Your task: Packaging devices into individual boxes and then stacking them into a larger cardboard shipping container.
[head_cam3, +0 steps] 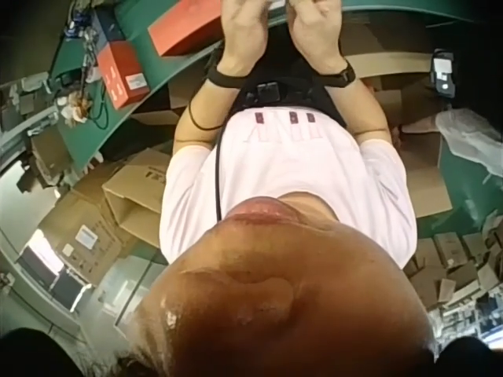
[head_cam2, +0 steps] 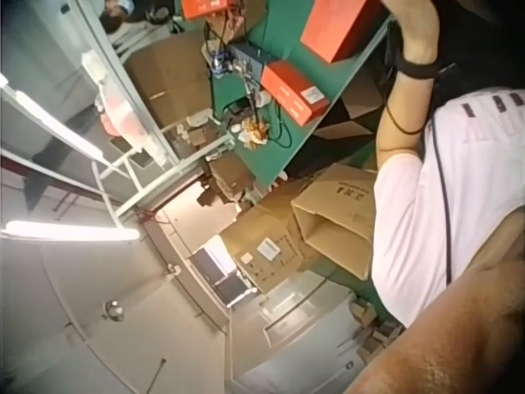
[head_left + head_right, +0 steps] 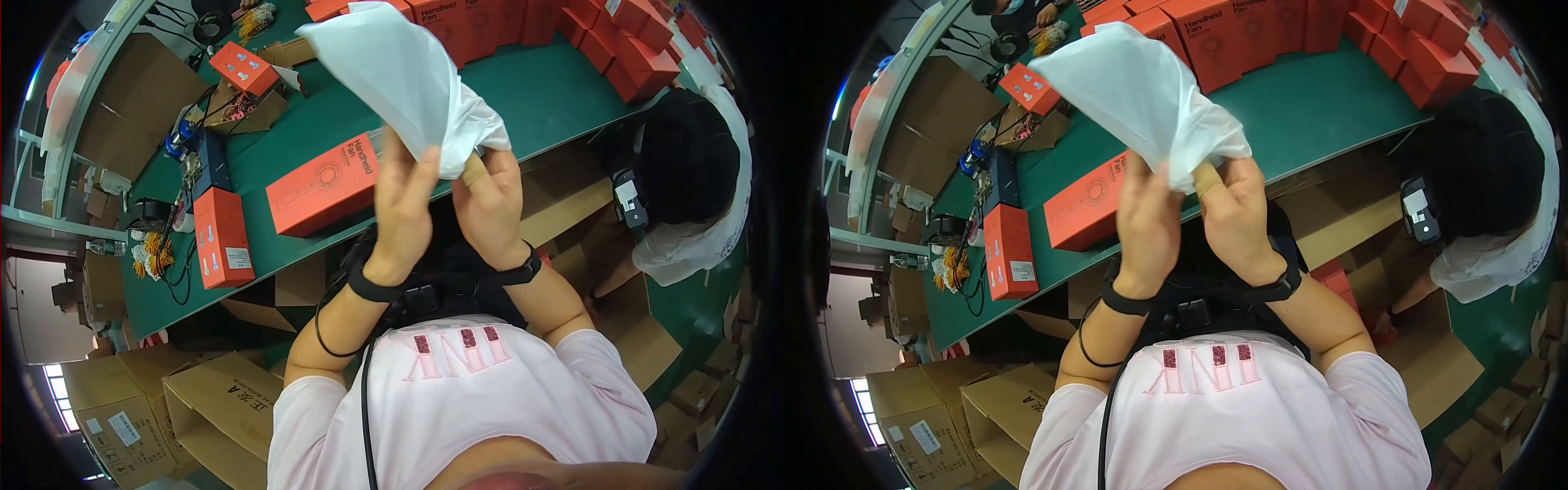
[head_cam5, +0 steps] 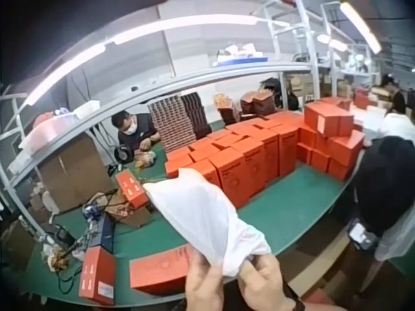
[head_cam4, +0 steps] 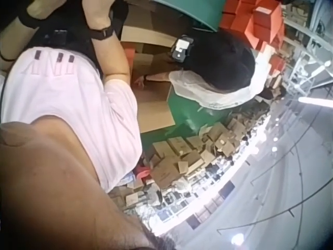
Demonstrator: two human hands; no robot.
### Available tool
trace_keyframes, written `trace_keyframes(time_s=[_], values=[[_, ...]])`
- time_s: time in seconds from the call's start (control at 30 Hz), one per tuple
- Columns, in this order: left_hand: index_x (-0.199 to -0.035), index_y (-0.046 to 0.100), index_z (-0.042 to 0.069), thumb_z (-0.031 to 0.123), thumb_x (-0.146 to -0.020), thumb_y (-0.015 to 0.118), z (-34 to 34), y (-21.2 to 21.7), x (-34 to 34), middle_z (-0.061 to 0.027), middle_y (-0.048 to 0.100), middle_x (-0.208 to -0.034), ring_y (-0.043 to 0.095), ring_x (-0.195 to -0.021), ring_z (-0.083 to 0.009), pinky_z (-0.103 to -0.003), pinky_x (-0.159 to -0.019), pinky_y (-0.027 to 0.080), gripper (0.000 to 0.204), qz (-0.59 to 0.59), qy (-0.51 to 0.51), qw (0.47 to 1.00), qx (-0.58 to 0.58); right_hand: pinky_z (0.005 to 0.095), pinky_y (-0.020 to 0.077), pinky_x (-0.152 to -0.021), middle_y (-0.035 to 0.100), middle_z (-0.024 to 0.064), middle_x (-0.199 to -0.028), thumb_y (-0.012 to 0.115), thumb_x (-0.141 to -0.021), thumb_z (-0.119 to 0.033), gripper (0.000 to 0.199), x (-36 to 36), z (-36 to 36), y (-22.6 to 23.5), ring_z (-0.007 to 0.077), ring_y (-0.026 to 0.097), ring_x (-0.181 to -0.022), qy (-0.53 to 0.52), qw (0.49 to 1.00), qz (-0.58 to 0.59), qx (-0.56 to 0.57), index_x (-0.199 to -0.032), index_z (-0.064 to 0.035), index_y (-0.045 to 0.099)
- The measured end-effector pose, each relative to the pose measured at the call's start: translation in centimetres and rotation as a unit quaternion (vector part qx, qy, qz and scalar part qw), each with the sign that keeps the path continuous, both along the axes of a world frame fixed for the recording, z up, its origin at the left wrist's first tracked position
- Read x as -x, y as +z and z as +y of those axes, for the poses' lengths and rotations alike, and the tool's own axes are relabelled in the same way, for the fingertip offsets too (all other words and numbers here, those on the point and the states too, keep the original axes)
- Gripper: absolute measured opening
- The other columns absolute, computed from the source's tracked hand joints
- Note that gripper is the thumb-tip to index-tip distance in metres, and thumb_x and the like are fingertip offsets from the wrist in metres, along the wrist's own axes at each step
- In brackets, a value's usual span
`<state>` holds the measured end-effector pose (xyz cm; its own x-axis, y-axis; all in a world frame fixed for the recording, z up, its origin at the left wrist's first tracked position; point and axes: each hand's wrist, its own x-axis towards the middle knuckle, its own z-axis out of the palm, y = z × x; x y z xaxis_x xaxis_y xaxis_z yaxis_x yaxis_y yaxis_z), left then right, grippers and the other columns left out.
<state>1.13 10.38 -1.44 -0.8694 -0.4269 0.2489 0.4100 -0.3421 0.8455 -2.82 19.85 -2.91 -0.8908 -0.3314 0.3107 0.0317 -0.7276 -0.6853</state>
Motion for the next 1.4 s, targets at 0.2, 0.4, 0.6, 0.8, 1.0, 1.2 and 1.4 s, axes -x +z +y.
trace_keyframes(time_s=[0.2,0.4,0.6,0.8,1.0,1.2,1.4], values=[[-0.134,0.051,0.001,0.029,-0.097,0.069,-2.5,2.0,0.2,-0.0077,0.062,-0.123,0.062,-0.11,-0.0176,-0.035,-0.097,0.048,0.05,-0.024,-0.026,0.994,-0.103,0.0288,0.0453,-0.098,0.06,0.0078,-0.127,0.053,-0.099,0.001,0.035,-1.5,0.5,-1.1,0.0145,0.057,-0.115,-0.057,0.976,0.159,-0.139,-0.134,0.0057,0.051],[-0.127,0.057,-0.001,0.022,-0.1,0.063,-0.2,0.8,-0.3,-0.0083,0.063,-0.122,0.062,-0.11,-0.0171,-0.033,-0.097,0.048,0.037,-0.055,-0.02,0.992,-0.116,0.0347,0.0332,-0.112,0.045,0.0133,-0.147,0.052,-0.104,-0.032,0.065,-2.0,0.6,-0.5,0.0215,0.046,-0.133,0.064,0.987,0.094,-0.111,-0.151,0.0058,0.03],[-0.133,0.053,0.007,0.042,-0.105,0.046,-2.8,2.3,0.4,-0.0073,0.06,-0.133,0.054,-0.126,-0.0251,-0.048,-0.108,0.041,0.046,-0.026,-0.052,0.958,-0.281,0.0583,0.018,-0.119,0.014,0.0328,-0.16,0.082,-0.077,-0.057,0.121,-0.5,2.3,-0.5,0.0486,0.02,-0.148,-0.373,0.68,0.519,-0.36,-0.159,0.0001,0.012],[-0.127,0.056,0.005,0.023,-0.102,0.056,-4.4,1.2,-0.5,-0.0058,0.064,-0.123,0.061,-0.115,-0.0221,-0.042,-0.1,0.05,0.031,-0.062,0.017,0.97,-0.235,0.0507,0.0365,-0.112,0.024,0.0292,-0.16,0.089,-0.073,-0.035,0.099,0.1,4.5,2.8,0.0417,0.039,-0.141,-0.32,0.673,0.527,-0.409,-0.151,-0.0027,0.037],[-0.118,0.061,0.0,0.015,-0.092,0.071,-3.6,3.2,-5.1,-0.0078,0.068,-0.11,0.065,-0.099,-0.0203,-0.036,-0.089,0.052,0.032,-0.112,-0.133,0.963,0.204,0.0369,0.0574,-0.074,0.073,0.0135,-0.087,0.072,-0.088,-0.009,0.019,2.4,5.0,3.0,0.0274,0.072,-0.081,0.346,0.863,0.05,-0.365,-0.103,0.0018,0.071],[-0.114,0.06,0.008,0.004,-0.077,0.066,-2.4,3.5,-6.9,-0.008,0.055,-0.096,0.059,-0.088,-0.0268,-0.037,-0.071,0.054,0.038,-0.048,-0.176,0.644,0.743,0.0326,0.0485,-0.097,0.06,0.0115,-0.134,0.07,-0.092,-0.026,0.063,3.5,8.7,-1.0,0.0167,0.06,-0.115,0.572,0.745,-0.12,-0.322,-0.142,0.0049,0.049],[-0.124,0.057,0.006,0.009,-0.074,0.074,-3.9,2.4,-4.9,-0.0122,0.058,-0.119,0.06,-0.108,-0.0318,-0.039,-0.083,0.055,0.053,-0.064,-0.041,0.648,0.758,0.0367,0.0527,-0.086,0.067,0.0171,-0.109,0.074,-0.07,-0.024,0.066,3.8,6.3,4.9,0.0262,0.068,-0.097,0.377,0.735,0.261,-0.5,-0.128,-0.0015,0.054]])
